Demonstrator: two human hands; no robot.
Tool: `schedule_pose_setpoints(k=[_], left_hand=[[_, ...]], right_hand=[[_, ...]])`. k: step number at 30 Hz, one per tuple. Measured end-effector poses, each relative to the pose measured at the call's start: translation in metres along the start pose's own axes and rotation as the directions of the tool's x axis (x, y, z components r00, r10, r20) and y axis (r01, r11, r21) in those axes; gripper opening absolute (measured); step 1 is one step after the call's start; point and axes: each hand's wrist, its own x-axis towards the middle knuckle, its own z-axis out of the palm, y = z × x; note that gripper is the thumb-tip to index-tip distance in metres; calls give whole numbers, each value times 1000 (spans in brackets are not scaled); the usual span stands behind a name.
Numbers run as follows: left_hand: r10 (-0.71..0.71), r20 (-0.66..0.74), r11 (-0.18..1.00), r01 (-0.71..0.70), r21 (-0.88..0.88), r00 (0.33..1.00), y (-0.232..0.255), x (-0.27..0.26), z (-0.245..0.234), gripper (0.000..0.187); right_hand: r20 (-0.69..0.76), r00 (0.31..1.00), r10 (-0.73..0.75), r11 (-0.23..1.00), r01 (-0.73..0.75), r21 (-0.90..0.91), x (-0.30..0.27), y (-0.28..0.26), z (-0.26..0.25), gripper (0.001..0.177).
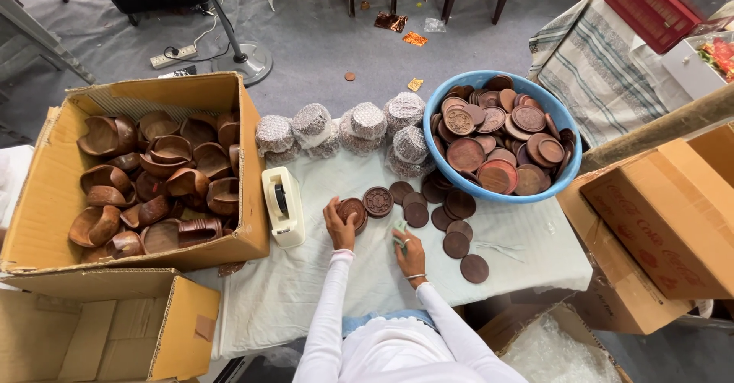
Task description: The recorder is cleaning and inspecting small clay bowls and lids using a cloth at a workstation.
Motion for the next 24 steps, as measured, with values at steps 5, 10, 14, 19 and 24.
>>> schedule_pose_setpoints(k=[5, 10, 14, 19, 24], left_hand=[[-281, 26, 854, 263, -448, 959, -48, 5, 22, 45], [-409, 305, 345, 455, -821, 860, -94, -7, 54, 31], [-404, 493, 235, 608, -758, 770, -25, -14, 36, 40], [-382, 643, 189, 738, -648, 663, -36, -18, 51, 65], [-127, 692, 152, 704, -694, 710, -36, -32, 53, 61]], right_hand=[[-148, 985, 88, 973, -53, 226, 40, -69, -35, 57], [-233, 973, -8, 977, 58, 207, 68, -104, -36, 60], [-124, 991, 42, 909, 13, 416, 65, -85, 3, 61], [99, 993, 62, 892, -100, 441, 43, -110, 4, 59], [34, 984, -173, 963, 161, 215, 69, -116, -7, 43]])
